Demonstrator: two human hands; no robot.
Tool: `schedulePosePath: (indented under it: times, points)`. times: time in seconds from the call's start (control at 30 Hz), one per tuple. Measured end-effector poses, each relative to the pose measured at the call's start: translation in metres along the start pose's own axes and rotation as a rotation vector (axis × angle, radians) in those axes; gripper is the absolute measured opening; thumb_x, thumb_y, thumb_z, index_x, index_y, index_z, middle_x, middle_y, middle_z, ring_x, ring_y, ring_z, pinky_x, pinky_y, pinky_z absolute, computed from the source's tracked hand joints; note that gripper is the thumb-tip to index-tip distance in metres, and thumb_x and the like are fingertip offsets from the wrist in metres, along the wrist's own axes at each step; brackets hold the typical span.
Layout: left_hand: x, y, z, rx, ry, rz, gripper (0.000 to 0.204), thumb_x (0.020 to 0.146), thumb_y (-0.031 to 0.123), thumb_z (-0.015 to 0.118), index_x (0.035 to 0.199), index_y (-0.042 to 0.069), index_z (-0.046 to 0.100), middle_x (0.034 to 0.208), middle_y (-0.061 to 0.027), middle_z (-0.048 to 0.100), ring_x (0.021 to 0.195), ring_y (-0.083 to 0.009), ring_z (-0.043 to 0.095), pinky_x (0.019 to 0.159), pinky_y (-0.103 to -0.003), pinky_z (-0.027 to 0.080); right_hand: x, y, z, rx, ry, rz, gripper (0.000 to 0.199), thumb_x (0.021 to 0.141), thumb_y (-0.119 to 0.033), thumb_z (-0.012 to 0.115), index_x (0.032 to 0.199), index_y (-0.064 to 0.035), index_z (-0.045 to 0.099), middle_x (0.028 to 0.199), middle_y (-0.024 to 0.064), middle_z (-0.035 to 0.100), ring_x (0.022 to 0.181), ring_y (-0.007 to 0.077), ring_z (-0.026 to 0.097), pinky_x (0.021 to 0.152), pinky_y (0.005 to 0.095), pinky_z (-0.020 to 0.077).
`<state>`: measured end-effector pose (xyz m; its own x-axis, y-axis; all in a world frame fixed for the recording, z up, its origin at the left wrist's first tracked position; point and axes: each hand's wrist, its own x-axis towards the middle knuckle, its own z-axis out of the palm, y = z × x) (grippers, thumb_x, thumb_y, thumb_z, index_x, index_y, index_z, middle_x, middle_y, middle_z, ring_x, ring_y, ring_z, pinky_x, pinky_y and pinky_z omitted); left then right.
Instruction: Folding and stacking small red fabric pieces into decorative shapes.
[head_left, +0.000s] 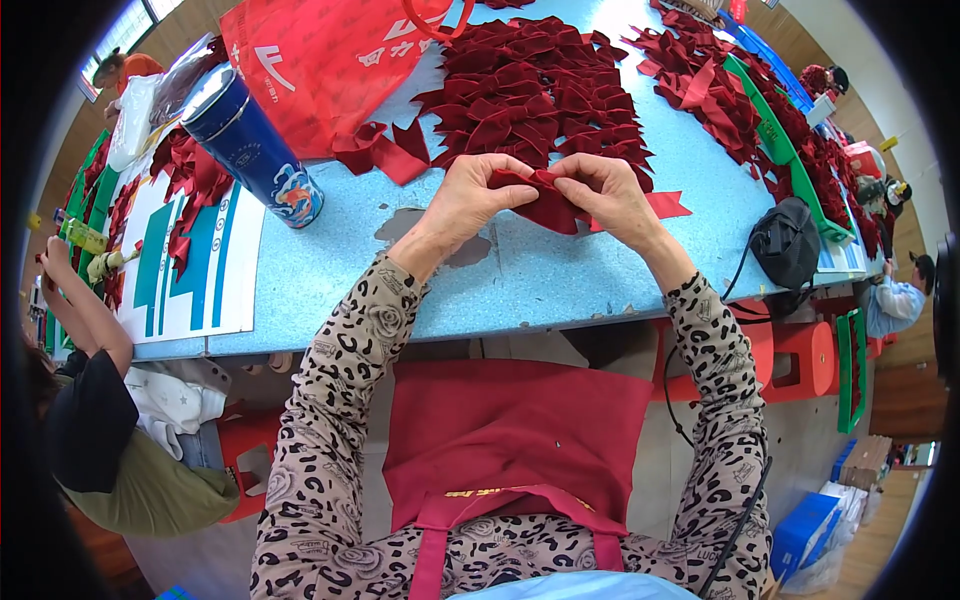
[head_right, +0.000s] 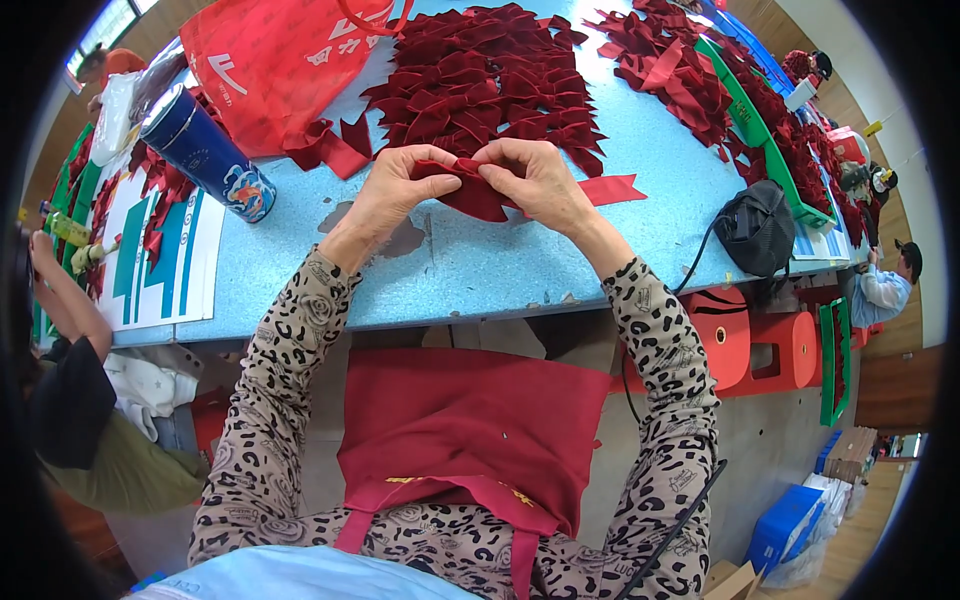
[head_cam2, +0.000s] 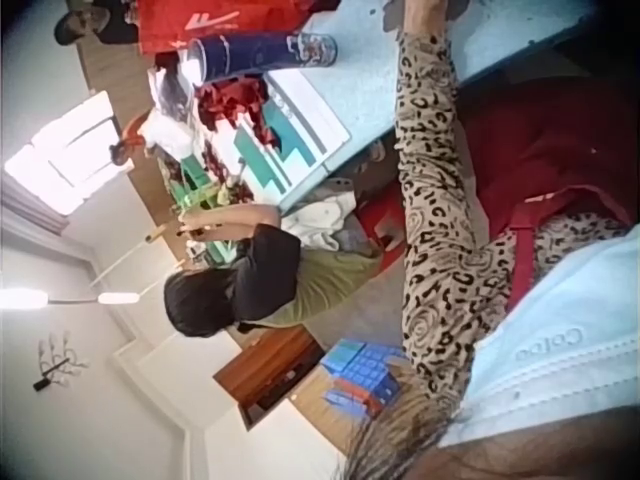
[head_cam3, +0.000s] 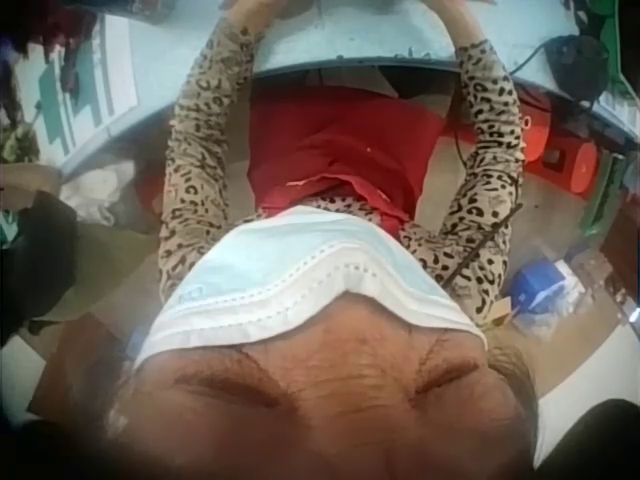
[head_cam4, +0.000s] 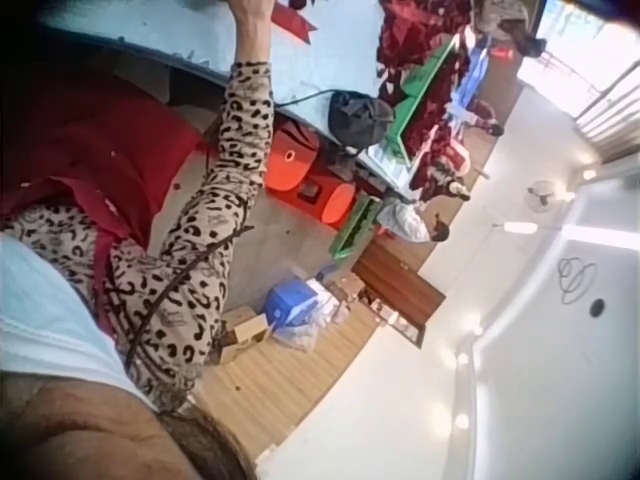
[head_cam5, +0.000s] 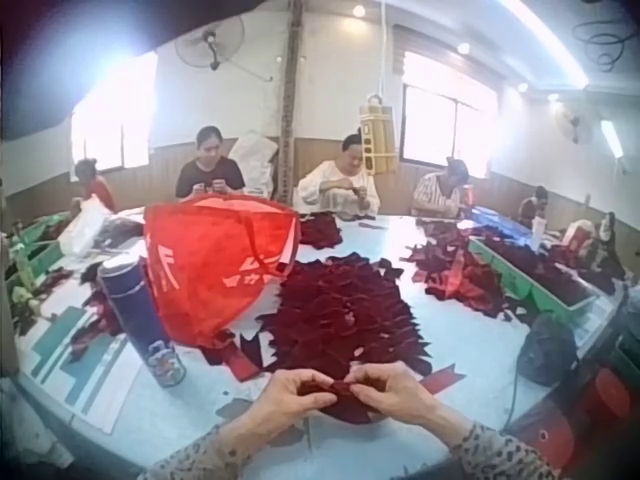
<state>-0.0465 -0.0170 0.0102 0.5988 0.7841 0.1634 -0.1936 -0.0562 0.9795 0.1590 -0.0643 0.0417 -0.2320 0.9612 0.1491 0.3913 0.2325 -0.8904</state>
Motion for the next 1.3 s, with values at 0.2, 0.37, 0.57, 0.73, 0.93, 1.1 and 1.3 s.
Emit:
schedulePosePath:
  times: [0.2, 0.37, 0.57, 0.73, 0.93, 1.1, 1.3]
  points:
    - [0.000, 0.002, 0.004, 0.031, -0.028, 0.047, 0.019, 0.079, 0.007, 0.071, 0.097, 0.001, 0.066, 0.089, -0.0037, 0.066, 0.082, -0.0080, 0.059, 0.077, -0.023, 0.048, -0.003, -0.003, -0.007, 0.135, -0.057, 0.018, 0.016, 0.088, -0.007, 0.062, 0.102, 0.0005, 0.063, 0.085, -0.0026, 0.062, 0.073, 0.0020, 0.055, 0.064, 0.0179, 0.0460]
    - [-0.001, 0.011, 0.012, -0.006, -0.071, 0.043, 0.021, 0.079, 0.006, 0.070, 0.099, 0.001, 0.065, 0.093, -0.0032, 0.066, 0.084, -0.0087, 0.060, 0.079, -0.024, 0.048, -0.007, -0.009, -0.019, 0.208, -0.128, 0.034, 0.015, 0.086, -0.006, 0.063, 0.100, 0.0001, 0.064, 0.085, -0.0004, 0.064, 0.077, 0.0040, 0.058, 0.068, 0.0191, 0.0478]
    - [0.003, 0.011, 0.017, 0.002, -0.096, 0.120, 0.026, 0.080, 0.005, 0.070, 0.105, 0.002, 0.063, 0.096, -0.0020, 0.065, 0.086, -0.0078, 0.060, 0.080, -0.023, 0.048, -0.008, -0.011, -0.025, 0.245, -0.151, 0.009, 0.013, 0.085, -0.005, 0.064, 0.097, -0.0006, 0.065, 0.084, -0.0017, 0.063, 0.076, 0.0036, 0.057, 0.068, 0.0186, 0.0472]
    - [0.001, 0.014, 0.026, -0.043, -0.138, 0.131, 0.030, 0.080, 0.002, 0.069, 0.109, 0.002, 0.061, 0.099, -0.0016, 0.064, 0.087, -0.0069, 0.060, 0.078, -0.021, 0.049, -0.007, -0.003, -0.033, 0.233, -0.203, -0.083, 0.009, 0.084, -0.003, 0.065, 0.093, -0.0015, 0.065, 0.083, -0.0033, 0.061, 0.077, 0.0034, 0.056, 0.068, 0.0185, 0.0469]
    - [0.006, 0.014, 0.025, -0.014, -0.174, 0.069, 0.032, 0.080, 0.001, 0.068, 0.111, 0.002, 0.060, 0.100, -0.0020, 0.063, 0.088, -0.0070, 0.061, 0.077, -0.021, 0.050, -0.003, -0.006, -0.041, 0.178, -0.248, -0.178, 0.008, 0.080, 0.002, 0.066, 0.088, -0.0010, 0.065, 0.085, -0.0019, 0.060, 0.078, 0.0053, 0.056, 0.068, 0.0198, 0.0469]
    - [0.017, 0.017, 0.029, -0.035, -0.183, 0.106, 0.031, 0.080, 0.002, 0.070, 0.109, 0.003, 0.061, 0.101, -0.0004, 0.063, 0.088, -0.0049, 0.060, 0.077, -0.020, 0.048, 0.000, -0.015, -0.051, -0.105, -0.176, -0.393, 0.012, 0.076, 0.005, 0.066, 0.086, -0.0017, 0.065, 0.086, 0.0019, 0.061, 0.077, 0.0101, 0.058, 0.067, 0.0229, 0.0481]
    - [0.018, 0.010, 0.034, -0.071, -0.193, 0.096, 0.030, 0.079, 0.001, 0.070, 0.108, 0.003, 0.062, 0.100, 0.0000, 0.064, 0.087, -0.0052, 0.059, 0.078, -0.020, 0.048, -0.008, -0.008, -0.052, -0.120, -0.136, -0.410, 0.015, 0.072, 0.006, 0.066, 0.084, -0.0019, 0.064, 0.085, 0.0054, 0.062, 0.080, 0.0148, 0.060, 0.069, 0.0264, 0.0485]
